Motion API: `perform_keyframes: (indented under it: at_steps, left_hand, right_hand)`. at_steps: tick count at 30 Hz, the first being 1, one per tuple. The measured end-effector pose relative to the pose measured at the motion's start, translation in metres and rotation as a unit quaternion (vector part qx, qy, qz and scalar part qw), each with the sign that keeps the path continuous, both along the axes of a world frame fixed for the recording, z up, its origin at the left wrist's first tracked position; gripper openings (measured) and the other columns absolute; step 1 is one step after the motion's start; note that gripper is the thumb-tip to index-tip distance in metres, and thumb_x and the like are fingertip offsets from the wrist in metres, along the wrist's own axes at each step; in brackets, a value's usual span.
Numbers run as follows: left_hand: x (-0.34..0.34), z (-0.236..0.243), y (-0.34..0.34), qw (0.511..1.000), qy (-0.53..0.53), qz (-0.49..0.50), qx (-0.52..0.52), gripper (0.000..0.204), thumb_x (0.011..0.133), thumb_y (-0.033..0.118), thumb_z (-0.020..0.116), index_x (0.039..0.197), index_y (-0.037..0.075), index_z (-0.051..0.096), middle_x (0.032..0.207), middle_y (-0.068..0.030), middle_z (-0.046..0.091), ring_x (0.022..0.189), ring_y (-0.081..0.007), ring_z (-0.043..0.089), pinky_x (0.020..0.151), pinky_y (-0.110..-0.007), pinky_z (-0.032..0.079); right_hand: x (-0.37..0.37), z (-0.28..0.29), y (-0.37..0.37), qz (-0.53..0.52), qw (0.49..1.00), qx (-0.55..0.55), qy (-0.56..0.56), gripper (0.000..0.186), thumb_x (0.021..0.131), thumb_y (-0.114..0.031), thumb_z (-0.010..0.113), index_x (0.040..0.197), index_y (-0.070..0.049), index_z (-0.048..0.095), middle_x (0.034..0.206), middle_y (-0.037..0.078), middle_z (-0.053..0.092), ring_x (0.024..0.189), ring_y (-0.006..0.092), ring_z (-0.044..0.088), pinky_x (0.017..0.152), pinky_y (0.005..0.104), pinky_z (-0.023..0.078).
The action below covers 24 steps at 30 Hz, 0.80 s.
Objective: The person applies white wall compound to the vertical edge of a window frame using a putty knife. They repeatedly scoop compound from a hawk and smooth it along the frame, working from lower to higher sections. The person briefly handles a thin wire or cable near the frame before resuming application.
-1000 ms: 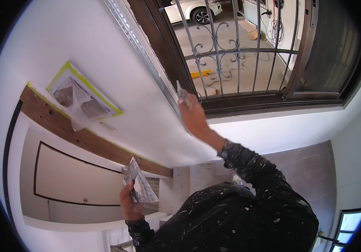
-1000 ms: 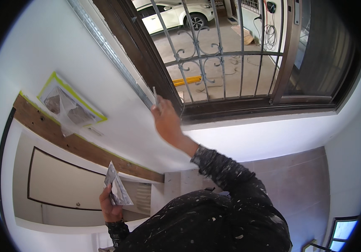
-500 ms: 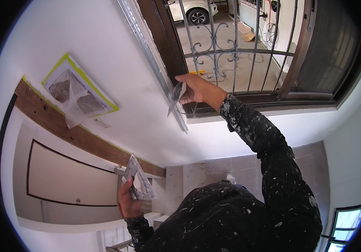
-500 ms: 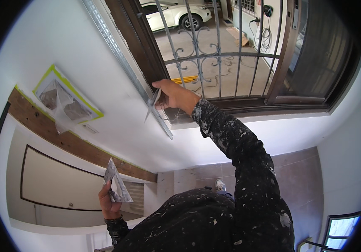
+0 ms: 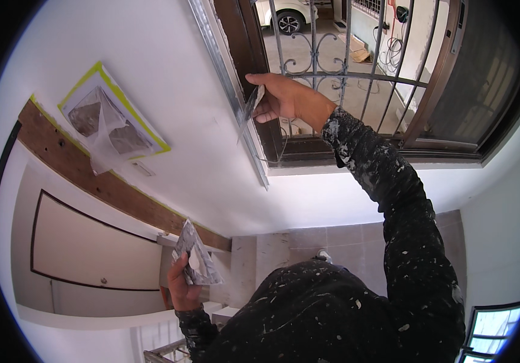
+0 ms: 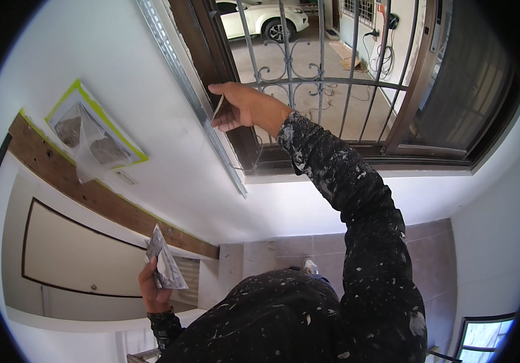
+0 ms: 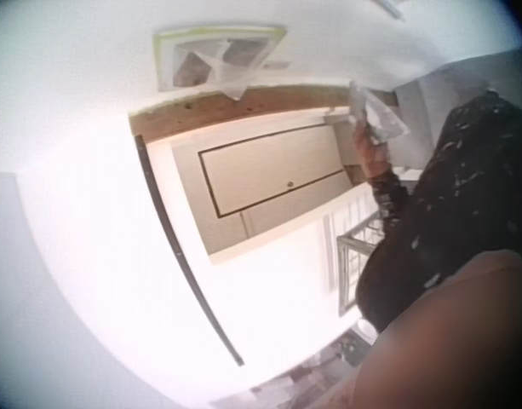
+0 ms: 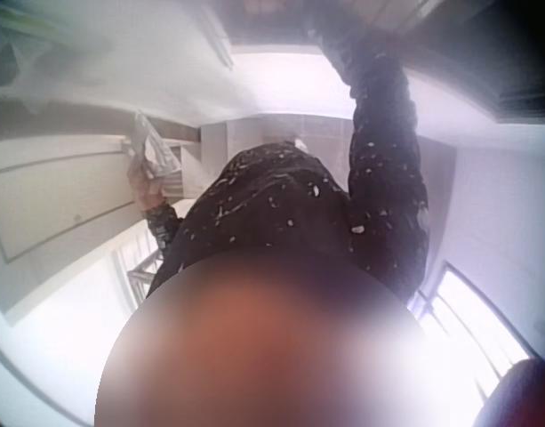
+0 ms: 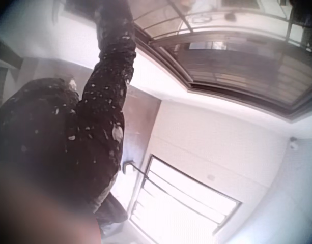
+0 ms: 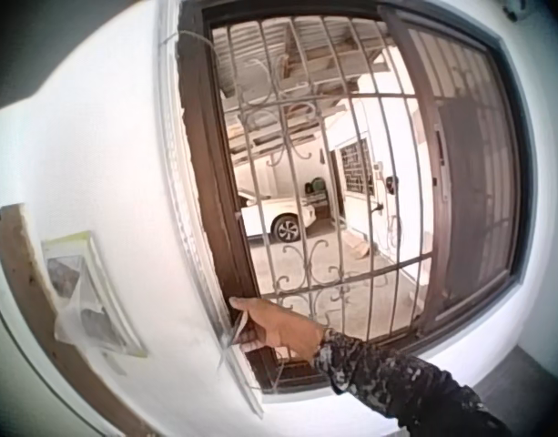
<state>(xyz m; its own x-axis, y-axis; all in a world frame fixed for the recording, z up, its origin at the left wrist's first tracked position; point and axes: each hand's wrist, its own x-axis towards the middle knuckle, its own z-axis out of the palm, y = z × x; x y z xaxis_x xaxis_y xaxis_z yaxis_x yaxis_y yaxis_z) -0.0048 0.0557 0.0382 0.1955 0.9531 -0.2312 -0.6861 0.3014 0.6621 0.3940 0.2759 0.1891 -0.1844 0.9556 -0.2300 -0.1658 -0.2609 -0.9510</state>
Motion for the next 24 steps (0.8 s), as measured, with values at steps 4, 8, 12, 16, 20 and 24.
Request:
perform_keyframes:
  at_steps: [4, 8, 12, 16, 20, 24]
  left_hand:
    - [-0.002, -0.003, 0.002, 1.0, -0.003, 0.0, -0.002, 0.036, 0.094, 0.011, 0.06, 0.129, 0.0, 0.059, 0.117, -0.0118, 0.071, 0.101, -0.0249, 0.071, 0.09, -0.039, 0.057]
    - [-0.002, -0.002, 0.004, 1.0, -0.024, 0.0, 0.004, 0.037, 0.092, 0.008, 0.062, 0.128, -0.001, 0.058, 0.116, -0.0123, 0.07, 0.102, -0.0258, 0.07, 0.092, -0.042, 0.056]
    - [-0.001, 0.0, 0.005, 1.0, -0.016, 0.006, -0.008, 0.035, 0.093, 0.008, 0.061, 0.127, -0.001, 0.059, 0.114, -0.0123, 0.071, 0.1, -0.0255, 0.071, 0.091, -0.041, 0.057]
    - [-0.001, 0.003, 0.007, 1.0, -0.015, 0.005, -0.006, 0.031, 0.093, 0.009, 0.061, 0.123, 0.0, 0.062, 0.112, -0.0121, 0.072, 0.097, -0.0254, 0.072, 0.088, -0.041, 0.059]
    - [-0.001, 0.004, 0.008, 1.0, -0.019, -0.004, -0.005, 0.031, 0.093, 0.009, 0.06, 0.123, 0.0, 0.062, 0.112, -0.0122, 0.072, 0.097, -0.0254, 0.072, 0.087, -0.041, 0.059]
    - [0.0, 0.004, 0.009, 1.0, -0.018, 0.008, -0.007, 0.032, 0.093, 0.009, 0.06, 0.124, 0.0, 0.061, 0.112, -0.0124, 0.072, 0.097, -0.0254, 0.072, 0.087, -0.04, 0.06]
  right_hand:
    - [0.001, 0.019, 0.002, 0.007, 1.0, 0.027, -0.003, 0.048, 0.1, -0.045, 0.053, 0.121, -0.001, 0.053, 0.101, 0.017, 0.064, 0.084, 0.029, 0.068, 0.073, 0.0432, 0.057]
    - [0.004, 0.038, 0.002, 0.026, 0.998, 0.064, -0.013, 0.056, 0.101, -0.046, 0.05, 0.126, 0.005, 0.047, 0.106, 0.022, 0.061, 0.089, 0.031, 0.069, 0.077, 0.0441, 0.057]
    - [0.003, 0.055, -0.001, 0.03, 0.996, 0.08, -0.023, 0.065, 0.101, -0.046, 0.05, 0.132, 0.01, 0.042, 0.113, 0.024, 0.058, 0.092, 0.0312, 0.069, 0.077, 0.0431, 0.058]
    - [0.0, 0.072, -0.001, 0.0, 0.994, 0.105, -0.042, 0.073, 0.101, -0.047, 0.05, 0.135, 0.016, 0.037, 0.116, 0.026, 0.058, 0.096, 0.0324, 0.069, 0.079, 0.0433, 0.058]
    - [0.002, 0.09, 0.0, 0.034, 0.993, 0.104, -0.035, 0.076, 0.101, -0.048, 0.05, 0.136, 0.018, 0.034, 0.119, 0.028, 0.057, 0.096, 0.0323, 0.07, 0.079, 0.0412, 0.059]
    - [0.002, 0.106, -0.002, 0.039, 0.99, 0.122, -0.052, 0.077, 0.101, -0.047, 0.05, 0.136, 0.019, 0.033, 0.121, 0.031, 0.057, 0.095, 0.0319, 0.07, 0.077, 0.0386, 0.06]
